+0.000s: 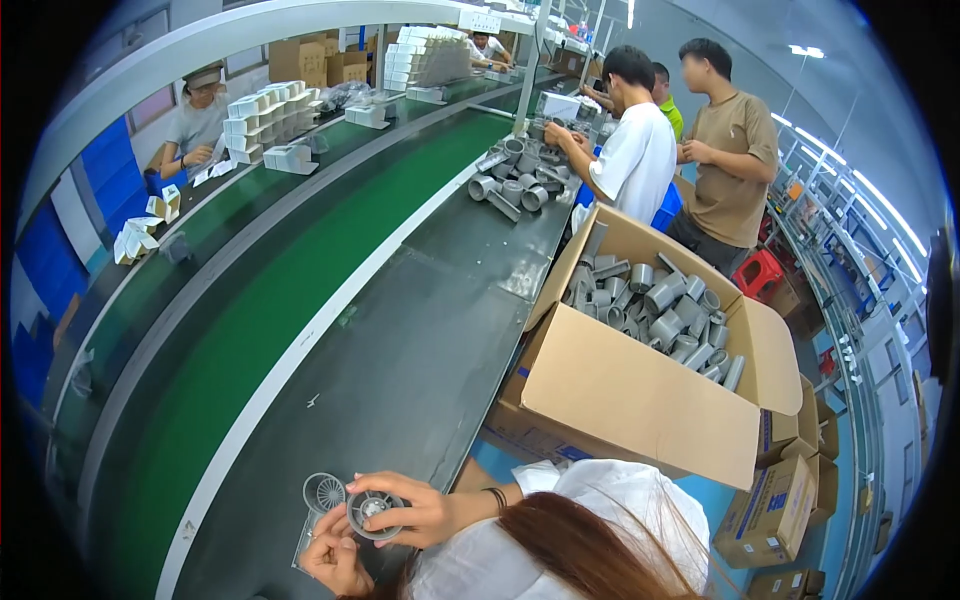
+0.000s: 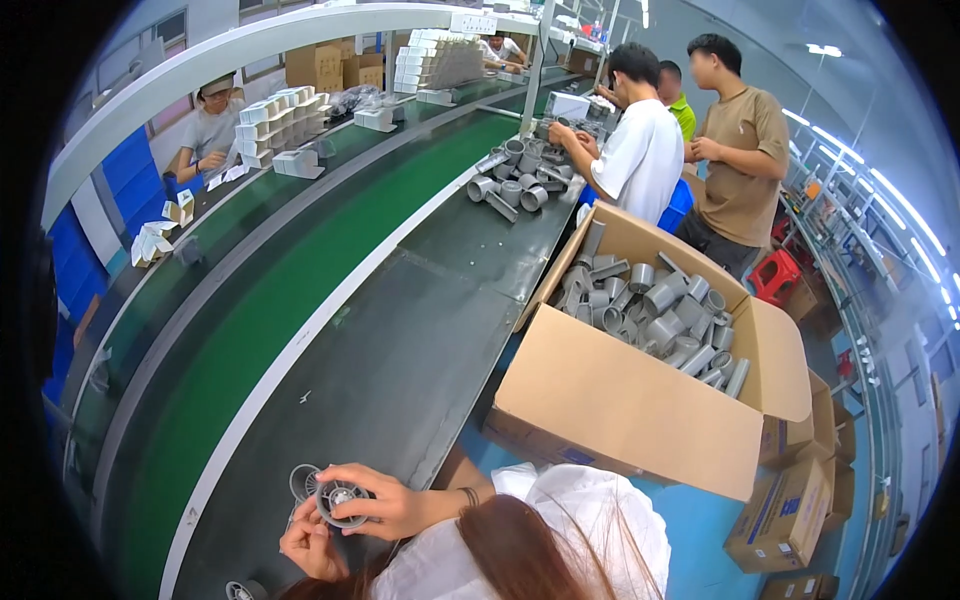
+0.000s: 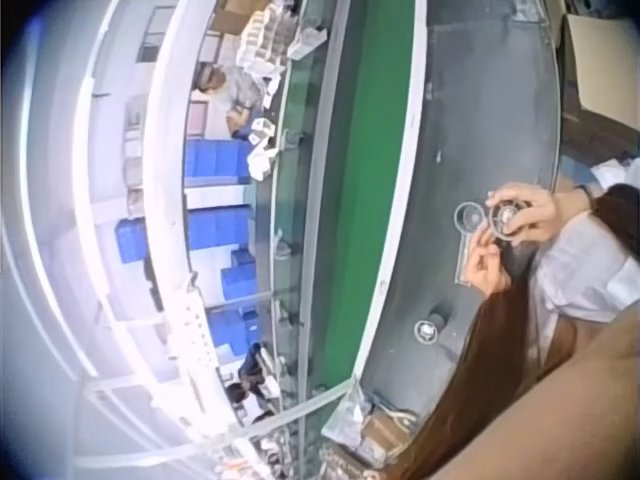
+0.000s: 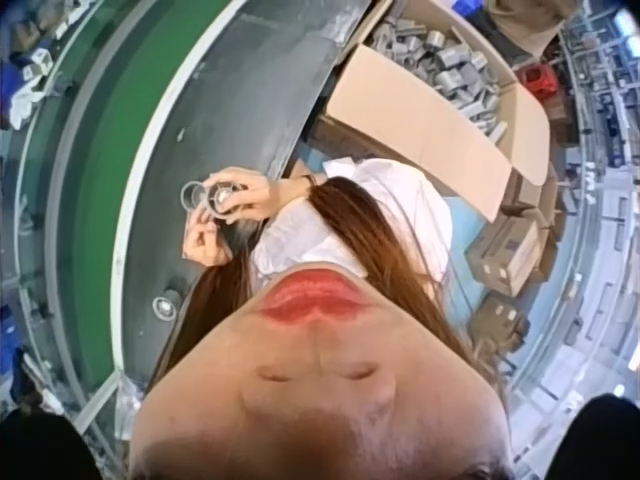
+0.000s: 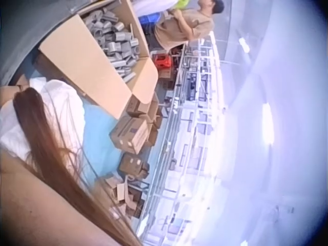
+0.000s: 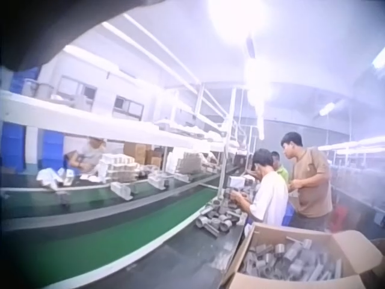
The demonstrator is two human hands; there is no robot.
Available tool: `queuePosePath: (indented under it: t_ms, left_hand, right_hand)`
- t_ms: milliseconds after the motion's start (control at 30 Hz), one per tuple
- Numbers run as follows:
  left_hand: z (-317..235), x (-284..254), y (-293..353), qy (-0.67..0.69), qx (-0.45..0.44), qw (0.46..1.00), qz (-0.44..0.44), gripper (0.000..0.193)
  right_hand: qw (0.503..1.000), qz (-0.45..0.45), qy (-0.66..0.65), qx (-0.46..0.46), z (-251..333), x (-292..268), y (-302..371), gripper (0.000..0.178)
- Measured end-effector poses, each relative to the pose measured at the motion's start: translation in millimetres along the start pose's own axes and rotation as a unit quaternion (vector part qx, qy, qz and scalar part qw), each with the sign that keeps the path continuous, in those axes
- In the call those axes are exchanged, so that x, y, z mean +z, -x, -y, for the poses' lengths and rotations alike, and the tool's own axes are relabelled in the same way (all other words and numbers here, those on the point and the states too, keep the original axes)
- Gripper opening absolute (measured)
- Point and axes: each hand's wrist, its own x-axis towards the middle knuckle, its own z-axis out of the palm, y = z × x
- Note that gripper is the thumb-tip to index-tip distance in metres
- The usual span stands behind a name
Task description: The person assembles plastic fan units by hand, combining fan blades and a motor into a fan housing.
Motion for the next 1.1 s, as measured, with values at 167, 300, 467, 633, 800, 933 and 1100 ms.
queuePosePath:
  t_ms: [167, 300, 467, 633, 800, 933, 1100]
  left_hand:
    - [-2, -2, 6, -0.033, -0.007, 0.999, -0.019, 0.022]
    - [-2, 0, 2, -0.079, 0.016, 0.996, -0.035, 0.026]
    - [-16, 16, -4, -0.052, 0.018, 0.998, -0.018, 0.033]
    - [-27, 15, -10, -0.037, 0.003, 0.999, -0.035, 0.030]
    - [-25, 14, -10, -0.033, 0.017, 0.999, -0.029, 0.021]
    - [-24, 14, -11, -0.020, 0.024, 0.999, -0.013, 0.013]
    - [-23, 14, -12, -0.025, 0.020, 0.999, -0.021, 0.013]
  right_hand:
    - [1.000, 0.015, -0.008, 0.006, -2, 3, 0, 0.033]
    - [0.999, 0.043, 0.027, 0.002, -5, -4, -6, 0.046]
    - [0.993, 0.053, 0.102, -0.039, 3, -9, -21, 0.046]
    - [0.999, 0.038, 0.028, -0.010, -6, 3, -27, 0.046]
    - [0.999, 0.032, 0.019, -0.014, -9, 5, -27, 0.048]
    - [0.999, 0.034, 0.027, -0.015, -9, 2, -27, 0.049]
    - [0.998, 0.053, 0.020, -0.006, -13, 0, -25, 0.051]
